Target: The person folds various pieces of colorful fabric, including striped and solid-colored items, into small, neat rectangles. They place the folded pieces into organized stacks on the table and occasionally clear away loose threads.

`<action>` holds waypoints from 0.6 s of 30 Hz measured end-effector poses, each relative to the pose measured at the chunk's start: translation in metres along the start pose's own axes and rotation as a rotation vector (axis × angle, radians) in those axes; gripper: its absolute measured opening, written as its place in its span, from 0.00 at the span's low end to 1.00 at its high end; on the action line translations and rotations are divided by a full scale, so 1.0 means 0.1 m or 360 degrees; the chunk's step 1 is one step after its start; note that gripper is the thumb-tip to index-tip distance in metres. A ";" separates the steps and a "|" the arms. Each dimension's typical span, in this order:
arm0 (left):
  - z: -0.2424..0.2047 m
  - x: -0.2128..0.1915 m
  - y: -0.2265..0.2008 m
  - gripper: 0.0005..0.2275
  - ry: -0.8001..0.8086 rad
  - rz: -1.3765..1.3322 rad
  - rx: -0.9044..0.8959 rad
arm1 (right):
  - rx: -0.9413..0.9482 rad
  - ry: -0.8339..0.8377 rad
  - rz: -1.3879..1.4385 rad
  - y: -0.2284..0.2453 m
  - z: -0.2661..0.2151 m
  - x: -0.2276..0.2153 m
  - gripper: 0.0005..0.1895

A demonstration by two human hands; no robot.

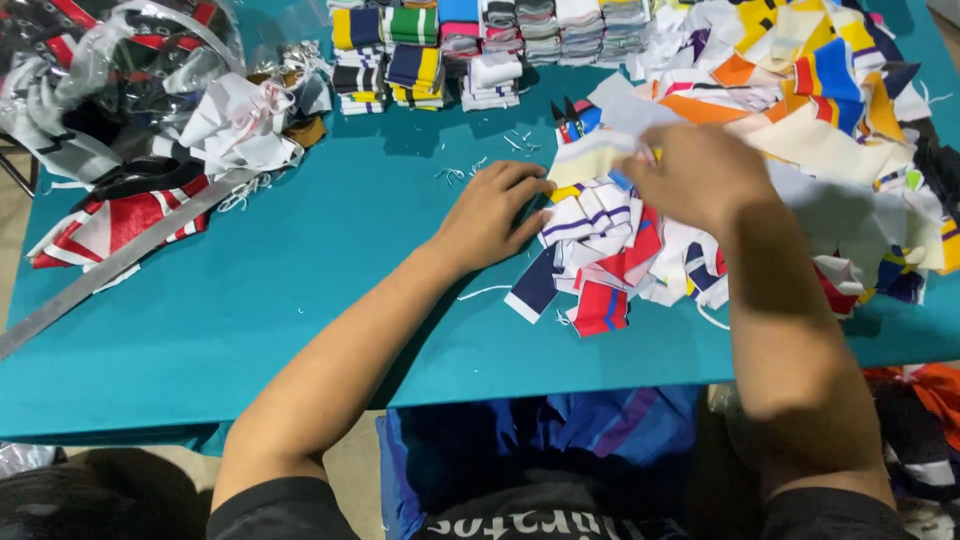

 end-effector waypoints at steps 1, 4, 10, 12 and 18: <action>0.01 0.01 0.01 0.16 -0.0001 -0.0003 -0.0002 | 0.0027 -0.0245 -0.0100 -0.07 0.01 -0.14 0.30; 0.01 0.00 0.00 0.15 0.0033 -0.0012 -0.0035 | -0.0853 -0.1426 0.0444 0.16 -0.28 -0.54 0.10; 0.02 -0.03 -0.05 0.07 -0.0024 -0.0140 0.0012 | -0.0714 -0.1141 0.0564 -0.19 0.23 0.20 0.16; 0.04 -0.05 -0.11 0.06 -0.0036 -0.0203 -0.0032 | -0.0726 -0.1089 0.0500 -0.16 0.25 0.24 0.18; 0.23 -0.45 -1.01 0.10 -0.0172 -0.1121 -0.0495 | -0.0906 -0.1060 0.0389 -0.06 0.21 0.45 0.15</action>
Point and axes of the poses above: each hand's wrist, its own z-axis towards the middle knuckle, its own x-axis out of the palm, y = z × x, the point moved 10 cm from there along z, towards the middle knuckle, and after that the axes turned 15 degrees about -y, right-handed, at the moved point
